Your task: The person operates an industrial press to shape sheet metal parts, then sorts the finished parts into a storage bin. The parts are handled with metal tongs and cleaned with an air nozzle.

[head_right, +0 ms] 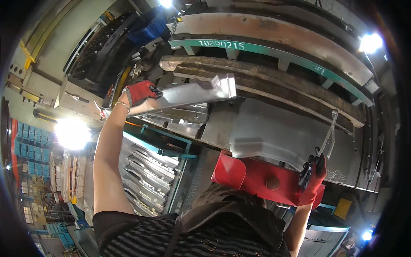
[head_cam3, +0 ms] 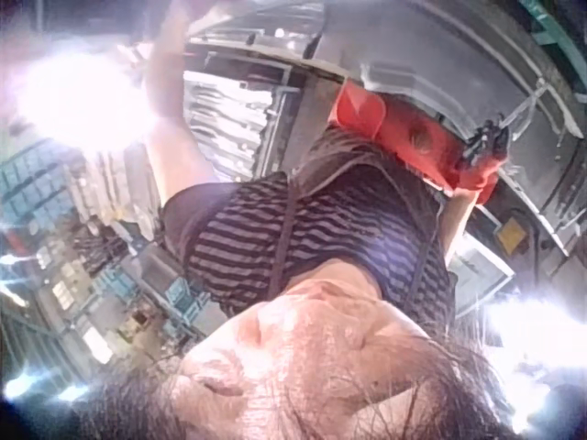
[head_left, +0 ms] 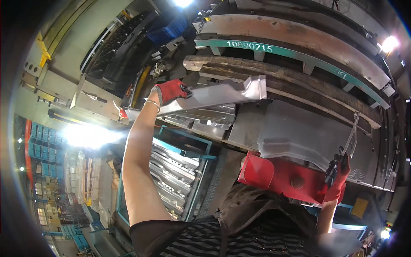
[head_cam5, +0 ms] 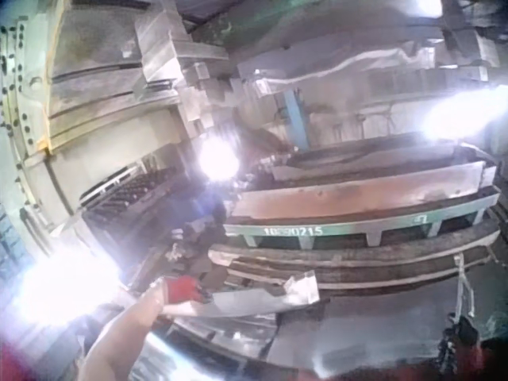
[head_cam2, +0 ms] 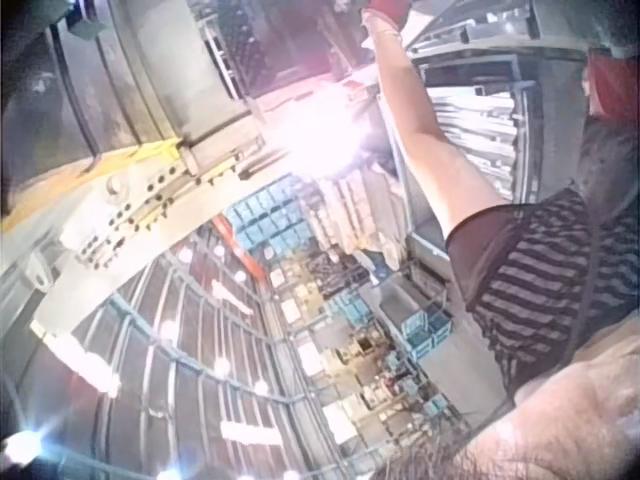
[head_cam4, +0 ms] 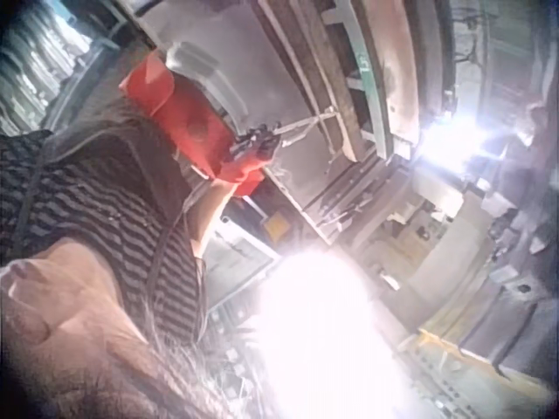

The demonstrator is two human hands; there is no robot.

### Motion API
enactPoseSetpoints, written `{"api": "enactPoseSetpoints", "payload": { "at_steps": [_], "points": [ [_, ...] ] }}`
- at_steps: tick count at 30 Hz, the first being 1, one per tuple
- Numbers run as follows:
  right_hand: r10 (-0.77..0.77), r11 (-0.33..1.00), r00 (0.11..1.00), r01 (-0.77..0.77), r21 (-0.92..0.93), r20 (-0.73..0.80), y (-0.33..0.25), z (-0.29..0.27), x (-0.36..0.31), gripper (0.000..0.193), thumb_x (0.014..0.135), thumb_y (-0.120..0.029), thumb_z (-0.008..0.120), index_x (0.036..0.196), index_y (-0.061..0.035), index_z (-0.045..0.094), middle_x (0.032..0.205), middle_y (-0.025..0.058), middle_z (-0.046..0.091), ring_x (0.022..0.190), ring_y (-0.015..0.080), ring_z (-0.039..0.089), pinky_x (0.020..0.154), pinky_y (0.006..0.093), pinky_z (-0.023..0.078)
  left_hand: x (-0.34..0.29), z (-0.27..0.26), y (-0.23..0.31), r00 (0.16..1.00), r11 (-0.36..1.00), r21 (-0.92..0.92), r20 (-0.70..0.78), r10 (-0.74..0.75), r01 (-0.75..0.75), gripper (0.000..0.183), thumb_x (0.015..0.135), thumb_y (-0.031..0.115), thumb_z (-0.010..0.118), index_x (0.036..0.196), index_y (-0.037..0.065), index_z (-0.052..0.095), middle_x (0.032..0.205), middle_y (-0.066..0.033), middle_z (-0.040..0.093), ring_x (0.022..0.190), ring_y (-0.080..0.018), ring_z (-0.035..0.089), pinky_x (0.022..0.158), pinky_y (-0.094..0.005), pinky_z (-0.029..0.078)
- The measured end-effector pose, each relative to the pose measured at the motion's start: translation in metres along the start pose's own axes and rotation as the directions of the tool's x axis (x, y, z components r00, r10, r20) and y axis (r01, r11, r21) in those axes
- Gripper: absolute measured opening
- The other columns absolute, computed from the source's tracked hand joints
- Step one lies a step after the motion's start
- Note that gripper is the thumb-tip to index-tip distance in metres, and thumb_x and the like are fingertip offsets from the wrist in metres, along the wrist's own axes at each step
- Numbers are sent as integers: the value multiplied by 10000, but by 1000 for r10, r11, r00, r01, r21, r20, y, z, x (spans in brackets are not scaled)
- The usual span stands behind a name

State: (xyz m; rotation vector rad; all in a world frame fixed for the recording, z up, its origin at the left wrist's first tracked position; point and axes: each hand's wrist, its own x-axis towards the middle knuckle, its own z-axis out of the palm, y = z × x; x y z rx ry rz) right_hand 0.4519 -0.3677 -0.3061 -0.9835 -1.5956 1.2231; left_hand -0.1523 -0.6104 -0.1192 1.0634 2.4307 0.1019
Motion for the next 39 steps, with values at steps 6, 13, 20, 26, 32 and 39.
{"api": "enactPoseSetpoints", "payload": {
  "at_steps": [6,13,20,26,32,39],
  "points": [
    [134,985,991,-136,101,24,-14,23,8,462,837,45,501,1288,-30,437,962,75,602,684,93,560,596,214,470,42,-8,-32,998,980,200,61,4,-16,521,667,225,724,1110,0,564,1020,-172,609,986,-247,577,848,-325,447],
    [213,945,976,-196,261,-38,-21,53,12,414,820,57,511,1228,2,471,842,53,597,633,93,540,525,206,439,54,-15,-31,994,999,-20,107,32,-30,494,640,163,712,1077,-17,568,958,-163,610,923,-222,593,775,-319,466],
    [170,934,977,-202,294,131,-19,112,47,261,833,-103,533,1078,-16,562,912,83,630,742,132,598,547,273,479,-2,-7,46,962,958,-256,201,184,-129,476,670,158,703,1082,-21,545,899,-92,622,841,-133,587,752,-266,458],
    [252,679,951,-305,668,179,-67,122,50,253,799,25,542,1050,14,564,892,73,643,779,148,613,719,257,486,-25,12,107,940,944,-297,258,222,-141,435,724,125,667,1112,-9,525,873,-81,628,814,-117,601,749,-239,460],
    [96,672,971,-224,706,217,-48,78,30,200,873,-75,490,1052,-19,557,905,106,637,744,191,618,647,276,502,-46,18,153,910,937,-107,227,347,-331,303,744,141,664,1007,15,581,873,-68,623,833,-124,590,762,-255,447],
    [332,599,943,-224,769,16,-27,35,16,138,868,-118,520,956,-34,583,754,51,611,596,107,558,513,220,445,-34,18,205,862,891,53,285,419,-450,274,784,263,603,933,36,642,815,-70,632,794,-137,556,745,-264,424]
  ]
}}
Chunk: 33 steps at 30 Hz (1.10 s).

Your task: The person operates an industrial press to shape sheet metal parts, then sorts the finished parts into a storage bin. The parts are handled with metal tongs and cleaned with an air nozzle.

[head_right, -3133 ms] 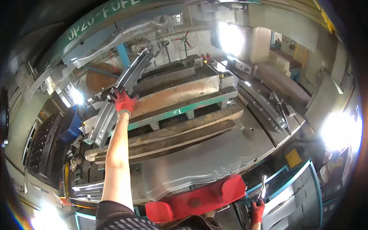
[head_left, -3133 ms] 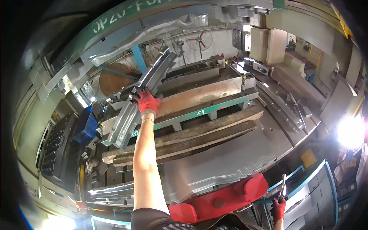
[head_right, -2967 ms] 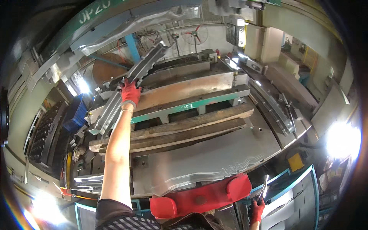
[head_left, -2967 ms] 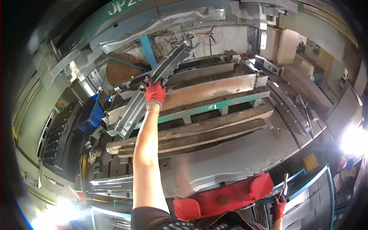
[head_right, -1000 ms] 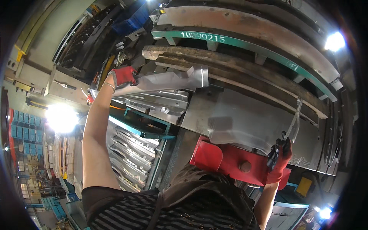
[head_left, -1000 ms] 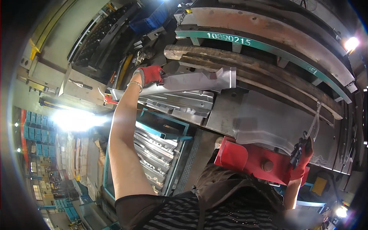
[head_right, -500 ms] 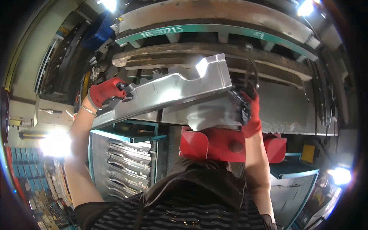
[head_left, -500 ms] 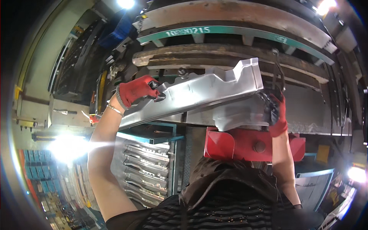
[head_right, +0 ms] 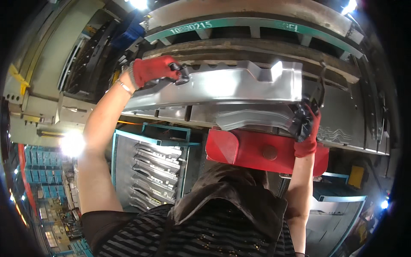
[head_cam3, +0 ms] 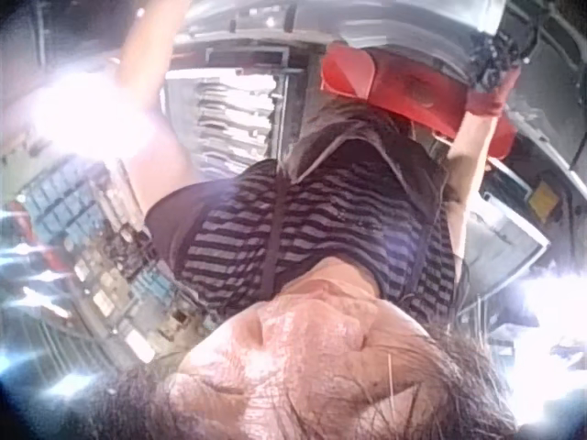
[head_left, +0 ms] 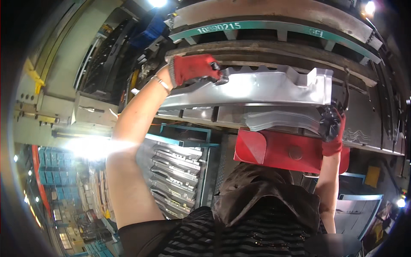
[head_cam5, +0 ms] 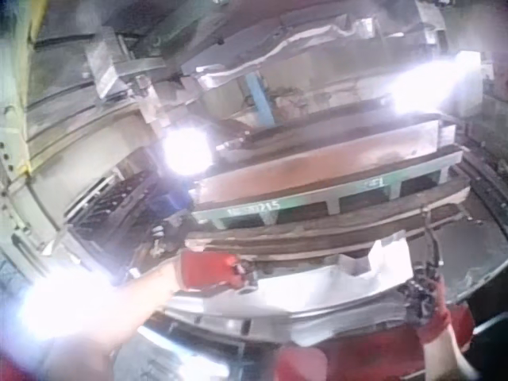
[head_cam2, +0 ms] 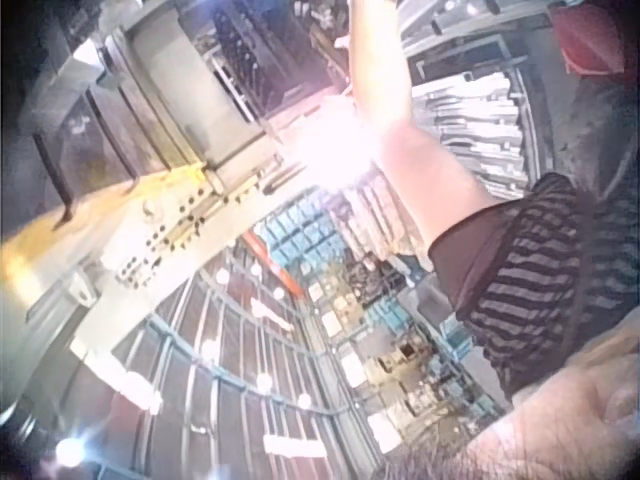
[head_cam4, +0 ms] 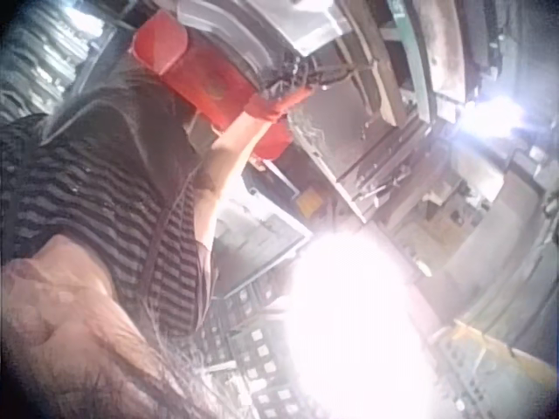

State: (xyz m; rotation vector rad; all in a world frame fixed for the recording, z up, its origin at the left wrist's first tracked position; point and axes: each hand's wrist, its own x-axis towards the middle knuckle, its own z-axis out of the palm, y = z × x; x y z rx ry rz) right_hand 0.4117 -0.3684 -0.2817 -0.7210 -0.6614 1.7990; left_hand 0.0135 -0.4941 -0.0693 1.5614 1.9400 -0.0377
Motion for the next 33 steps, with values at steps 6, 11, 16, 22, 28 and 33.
{"api": "enactPoseSetpoints", "payload": {
  "at_steps": [6,11,16,22,28,33],
  "points": [
    [9,968,1000,-8,-252,3,1,11,-10,244,821,-104,579,1054,-49,535,729,6,577,552,67,512,477,192,418,-5,-1,-17,998,996,61,35,57,-59,268,732,154,650,964,21,637,787,-74,653,755,-156,596,705,-278,453],
    [-48,927,998,27,-373,-47,3,29,-20,157,796,-70,592,951,-52,578,697,-22,566,475,39,464,414,182,367,-40,3,-77,969,948,273,-227,-100,162,408,714,187,688,1082,39,593,982,-175,617,901,-284,596,793,-352,464],
    [-86,905,996,63,-421,-35,8,8,-14,156,806,-81,580,960,-51,580,724,-16,578,503,30,466,446,179,369,-66,23,-177,923,917,328,-373,-95,227,299,732,165,644,1015,73,617,953,-160,612,884,-339,579,785,-388,465],
    [-57,891,998,57,-451,13,10,-6,-14,218,824,-76,556,1028,0,564,912,88,630,820,185,615,752,298,500,-67,101,-275,797,880,275,-579,-169,386,256,782,72,491,1001,129,612,976,-137,598,862,-360,587,751,-442,477],
    [-63,865,996,19,-502,-70,18,10,-22,196,830,-77,541,997,15,584,898,88,629,808,203,614,764,292,492,-83,139,-344,738,731,366,-617,-273,576,304,770,56,464,1031,145,592,1056,-115,583,943,-317,585,781,-427,483],
    [-133,711,983,183,-679,126,12,-9,-20,202,836,-82,535,1003,23,582,919,106,636,827,220,625,770,303,494,-101,160,-359,734,727,278,-524,-433,627,295,782,56,457,1034,126,595,1102,-131,575,981,-322,574,840,-421,460]
  ]
}}
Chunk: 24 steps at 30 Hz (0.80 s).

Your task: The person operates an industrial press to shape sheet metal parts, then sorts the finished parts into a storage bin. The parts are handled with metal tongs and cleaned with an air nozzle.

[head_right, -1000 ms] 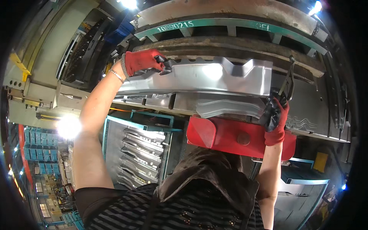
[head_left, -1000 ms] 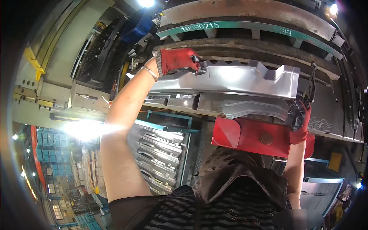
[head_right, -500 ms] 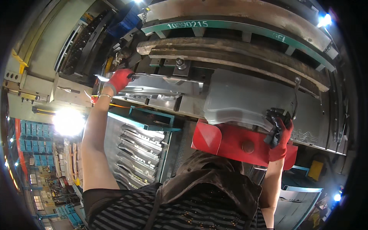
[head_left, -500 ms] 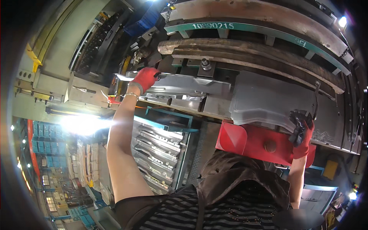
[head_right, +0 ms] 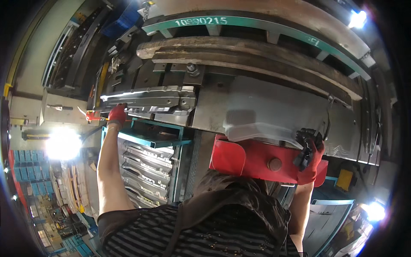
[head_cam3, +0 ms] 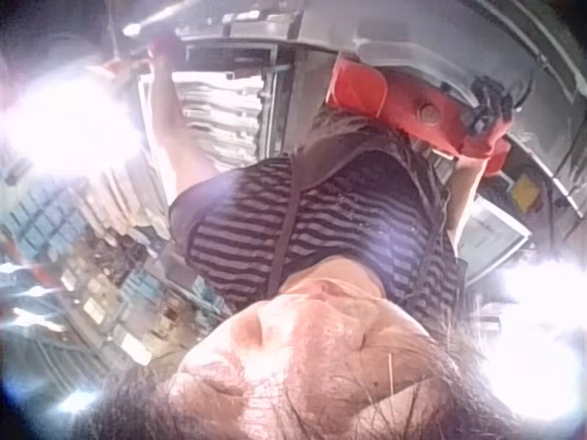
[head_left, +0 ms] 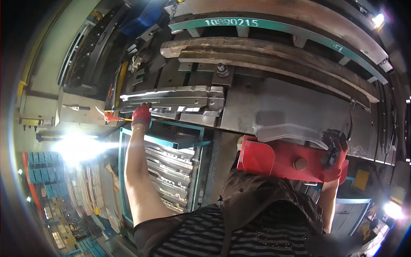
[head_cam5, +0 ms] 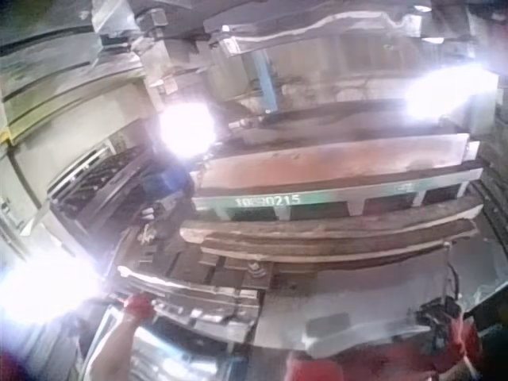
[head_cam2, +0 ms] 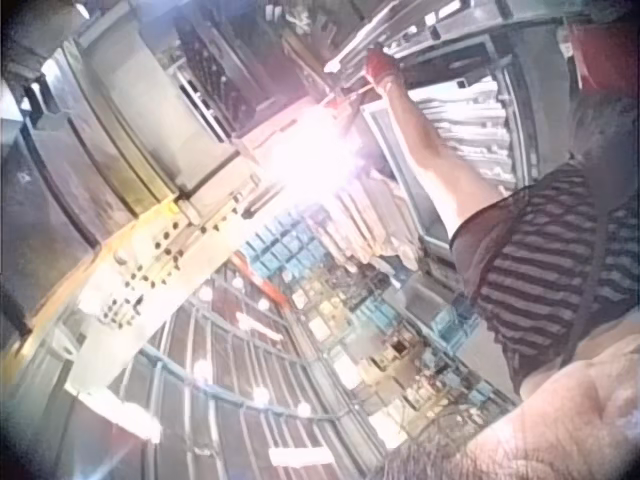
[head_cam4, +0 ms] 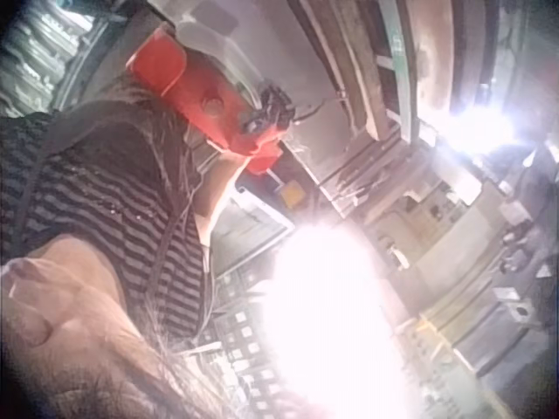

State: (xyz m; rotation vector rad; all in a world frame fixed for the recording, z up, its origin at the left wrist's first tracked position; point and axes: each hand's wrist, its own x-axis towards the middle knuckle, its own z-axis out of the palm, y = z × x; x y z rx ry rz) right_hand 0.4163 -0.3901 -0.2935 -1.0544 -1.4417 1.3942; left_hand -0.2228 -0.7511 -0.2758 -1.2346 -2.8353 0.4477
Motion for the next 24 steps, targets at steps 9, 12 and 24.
{"api": "enactPoseSetpoints", "payload": {
  "at_steps": [9,12,24],
  "points": [
    [229,954,960,-187,236,-162,2,-35,-26,183,805,-81,596,974,-13,604,873,77,655,648,147,621,511,246,474,0,-28,81,996,997,-42,57,-69,72,261,773,148,488,992,95,620,1002,-156,625,963,-319,587,824,-418,461],
    [240,958,934,-183,222,-264,-10,-56,-47,166,807,-80,606,963,-23,599,868,73,654,641,157,619,516,255,478,-6,-31,109,998,999,-33,55,18,-16,254,783,164,493,997,93,611,1009,-168,617,965,-324,584,820,-418,462],
    [101,643,842,-461,-611,-529,-42,-177,-92,351,749,-238,608,1029,-36,543,793,182,609,734,346,599,670,414,468,-135,-103,329,893,627,-744,-417,-168,-230,397,816,100,570,1209,78,520,1134,-139,559,979,-270,568,855,-359,442]
  ]
}}
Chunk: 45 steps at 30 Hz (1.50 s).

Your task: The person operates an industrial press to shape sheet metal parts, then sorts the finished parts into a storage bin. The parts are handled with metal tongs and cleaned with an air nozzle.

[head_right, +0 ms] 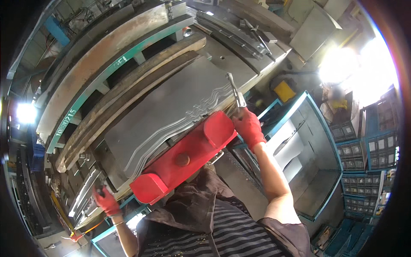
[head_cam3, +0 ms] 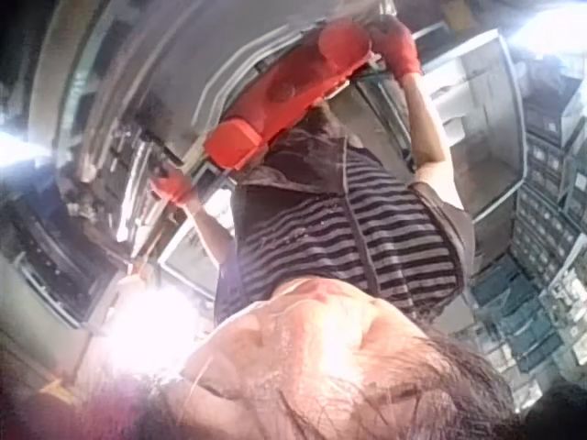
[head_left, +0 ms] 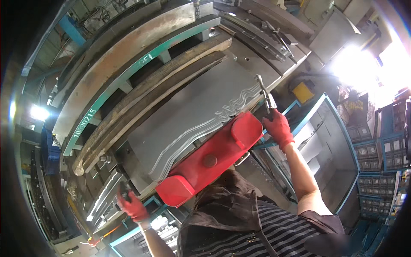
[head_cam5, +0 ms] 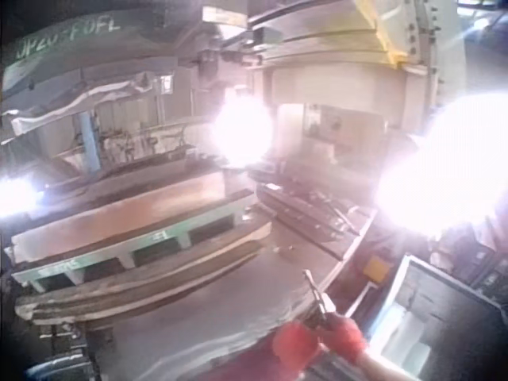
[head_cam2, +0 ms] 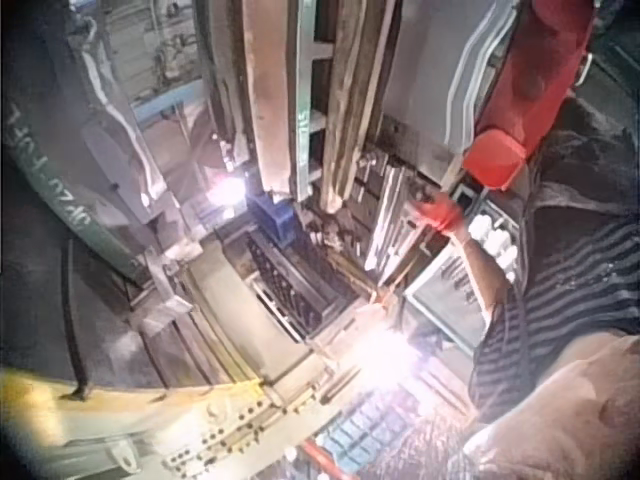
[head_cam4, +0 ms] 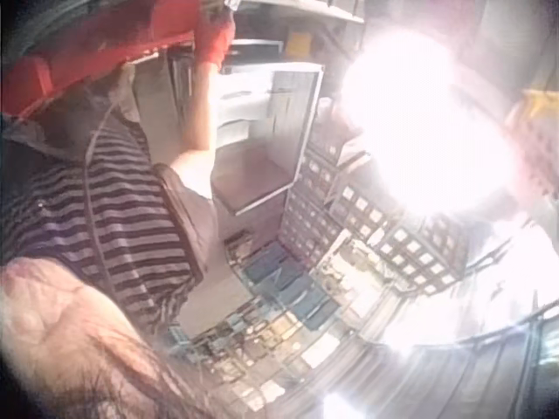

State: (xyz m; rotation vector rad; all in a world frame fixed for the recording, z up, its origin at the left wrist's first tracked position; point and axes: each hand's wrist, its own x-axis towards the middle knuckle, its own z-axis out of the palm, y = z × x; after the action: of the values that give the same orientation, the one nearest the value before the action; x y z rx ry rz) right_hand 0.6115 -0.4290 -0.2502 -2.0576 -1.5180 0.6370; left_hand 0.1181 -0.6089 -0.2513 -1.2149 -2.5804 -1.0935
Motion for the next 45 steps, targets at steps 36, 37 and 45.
{"api": "enactPoseSetpoints", "payload": {
  "at_steps": [36,37,45],
  "points": [
    [-640,768,768,640,-36,10,-119,-41,66,303,719,-251,650,863,-11,535,786,205,575,792,407,539,695,473,424,141,59,131,897,-372,-816,393,204,442,187,897,149,518,1040,68,607,1060,-91,623,1031,-241,554,936,-459,421],
    [-664,747,748,663,-52,-1,-150,-40,82,310,722,-258,648,872,-10,537,806,205,578,807,405,540,707,468,427,162,53,139,905,-412,-808,345,249,422,190,900,154,511,1037,65,609,1071,-96,621,1040,-251,553,948,-465,414],
    [-740,672,669,741,-19,-72,-324,6,223,314,718,-218,641,930,6,580,890,200,614,847,365,589,729,390,471,358,85,188,885,-429,-788,304,352,442,166,892,123,503,1006,67,611,1057,-74,622,1026,-282,557,945,-483,415]
  ]
}}
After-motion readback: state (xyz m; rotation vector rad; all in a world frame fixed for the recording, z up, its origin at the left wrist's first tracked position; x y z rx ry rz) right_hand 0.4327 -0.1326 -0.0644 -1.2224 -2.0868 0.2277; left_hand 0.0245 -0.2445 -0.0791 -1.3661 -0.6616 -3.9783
